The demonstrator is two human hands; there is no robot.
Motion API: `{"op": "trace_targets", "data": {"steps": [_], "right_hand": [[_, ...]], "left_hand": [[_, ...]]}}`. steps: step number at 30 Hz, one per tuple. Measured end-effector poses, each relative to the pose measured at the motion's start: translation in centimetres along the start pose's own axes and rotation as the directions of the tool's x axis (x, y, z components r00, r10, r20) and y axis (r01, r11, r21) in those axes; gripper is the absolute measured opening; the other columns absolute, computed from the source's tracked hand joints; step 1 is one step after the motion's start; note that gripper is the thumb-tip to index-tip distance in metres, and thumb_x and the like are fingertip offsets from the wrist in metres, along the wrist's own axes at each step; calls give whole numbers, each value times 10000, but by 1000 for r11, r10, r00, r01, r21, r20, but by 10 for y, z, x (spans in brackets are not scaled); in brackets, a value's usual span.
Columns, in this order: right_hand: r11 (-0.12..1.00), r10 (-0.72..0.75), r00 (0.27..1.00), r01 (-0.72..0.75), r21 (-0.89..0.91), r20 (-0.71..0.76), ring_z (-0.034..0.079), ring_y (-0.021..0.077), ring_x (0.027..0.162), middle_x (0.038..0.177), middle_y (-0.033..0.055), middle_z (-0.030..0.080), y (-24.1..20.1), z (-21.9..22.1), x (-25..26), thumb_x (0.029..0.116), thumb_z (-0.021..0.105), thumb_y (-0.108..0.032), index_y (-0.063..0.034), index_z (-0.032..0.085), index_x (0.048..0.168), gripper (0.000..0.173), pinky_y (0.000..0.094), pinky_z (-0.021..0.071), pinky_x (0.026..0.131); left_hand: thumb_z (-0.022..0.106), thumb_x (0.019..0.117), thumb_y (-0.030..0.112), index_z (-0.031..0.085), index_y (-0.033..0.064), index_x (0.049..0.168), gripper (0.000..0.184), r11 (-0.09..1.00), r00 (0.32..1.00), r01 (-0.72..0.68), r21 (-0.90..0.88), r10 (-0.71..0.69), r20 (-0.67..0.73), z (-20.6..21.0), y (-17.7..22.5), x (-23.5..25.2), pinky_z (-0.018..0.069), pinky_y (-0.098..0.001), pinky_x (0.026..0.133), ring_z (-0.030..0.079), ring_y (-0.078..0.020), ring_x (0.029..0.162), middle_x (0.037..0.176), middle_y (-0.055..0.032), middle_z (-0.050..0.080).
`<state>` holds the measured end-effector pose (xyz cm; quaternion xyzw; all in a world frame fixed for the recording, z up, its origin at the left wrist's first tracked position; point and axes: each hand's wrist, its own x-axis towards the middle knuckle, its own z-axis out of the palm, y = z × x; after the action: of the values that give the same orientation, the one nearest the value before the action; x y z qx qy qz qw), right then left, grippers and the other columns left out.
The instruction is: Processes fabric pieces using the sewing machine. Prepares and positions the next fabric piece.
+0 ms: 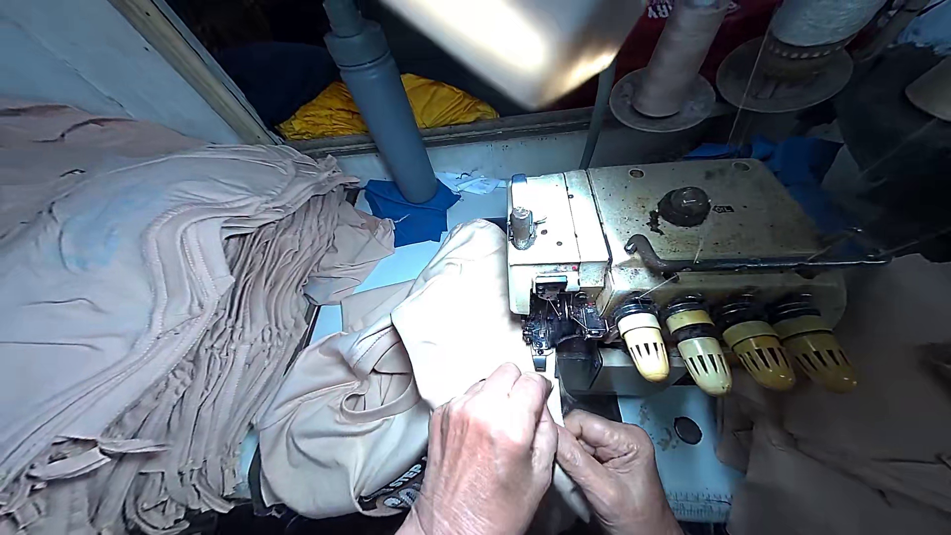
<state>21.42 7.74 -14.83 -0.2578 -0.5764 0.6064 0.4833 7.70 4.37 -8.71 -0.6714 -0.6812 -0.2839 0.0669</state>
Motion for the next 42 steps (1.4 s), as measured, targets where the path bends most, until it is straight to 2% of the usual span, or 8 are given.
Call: {"op": "trace_targets", "data": {"steps": [6, 12, 17, 20, 24, 32, 35, 42], "right_hand": [[991, 60, 996, -66, 115, 58, 647, -17, 707, 812, -22, 719, 2, -11, -8, 906, 723, -74, -21, 737, 920, 57, 157, 552, 640], [972, 97, 991, -115, 204, 96, 661, -4, 713, 796, -30, 718, 3, -15, -10, 904, 719, -60, -47, 735, 929, 32, 173, 562, 659], [939, 159, 979, -190, 286, 129, 723, 52, 784, 897, 19, 767, 0, -13, -14, 892, 706, 5, 14, 718, 1107, 215, 231, 613, 723], [929, 148, 978, -189, 319, 150, 745, 77, 853, 985, 41, 784, -1, -11, -19, 885, 697, 53, 60, 680, 1219, 334, 263, 630, 783], [928, 98, 981, -151, 340, 169, 742, 69, 910, 1044, 39, 781, 2, -9, -20, 893, 677, 69, 57, 669, 1253, 360, 260, 622, 830], [953, 118, 993, -120, 279, 24, 702, 4, 753, 829, -18, 760, 4, 11, -14, 872, 679, 44, -12, 766, 963, 137, 198, 597, 712], [964, 111, 993, -95, 250, -51, 641, -22, 642, 707, -53, 699, 4, 20, -12, 874, 663, 34, -33, 749, 852, 111, 173, 555, 610], [982, 55, 998, -46, 184, -44, 668, -24, 740, 791, -24, 730, 6, 31, -12, 928, 616, 37, 13, 738, 895, 128, 169, 566, 701]], "left_hand": [[577, 891, 197, 803, 213, 960, 237, 973, 992, 126, -192, -120, 43, -7, -16, -19, 528, -215, 609, 638, -11, 728, 846, 80, 692], [606, 868, 178, 816, 177, 951, 226, 980, 997, 68, -184, -71, -9, -13, -46, -4, 526, -143, 670, 625, 36, 784, 873, 107, 679], [609, 907, 207, 813, 189, 936, 207, 978, 998, 54, -200, -50, 24, -21, -42, -9, 547, -184, 741, 657, 14, 876, 961, 96, 719], [619, 980, 256, 744, 140, 837, 222, 969, 997, -39, -243, 54, 54, -30, -24, -18, 473, -207, 546, 602, -24, 642, 755, 35, 685], [641, 967, 222, 745, 118, 840, 195, 981, 985, -128, -142, 143, 98, -28, -4, -25, 487, -265, 523, 655, -117, 659, 771, -27, 706], [623, 924, 176, 764, 146, 826, 174, 962, 964, -261, 80, 264, -30, -5, -14, -7, 388, -293, 491, 556, -136, 576, 714, 6, 642], [612, 943, 200, 779, 144, 894, 183, 953, 954, -299, 58, 299, -5, -4, -21, -2, 412, -320, 583, 572, -147, 664, 797, 0, 663], [582, 977, 215, 808, 121, 1030, 250, 958, 959, -284, 52, 284, 4, -5, -22, -9, 511, -463, 939, 686, -179, 857, 951, -24, 747]]}}
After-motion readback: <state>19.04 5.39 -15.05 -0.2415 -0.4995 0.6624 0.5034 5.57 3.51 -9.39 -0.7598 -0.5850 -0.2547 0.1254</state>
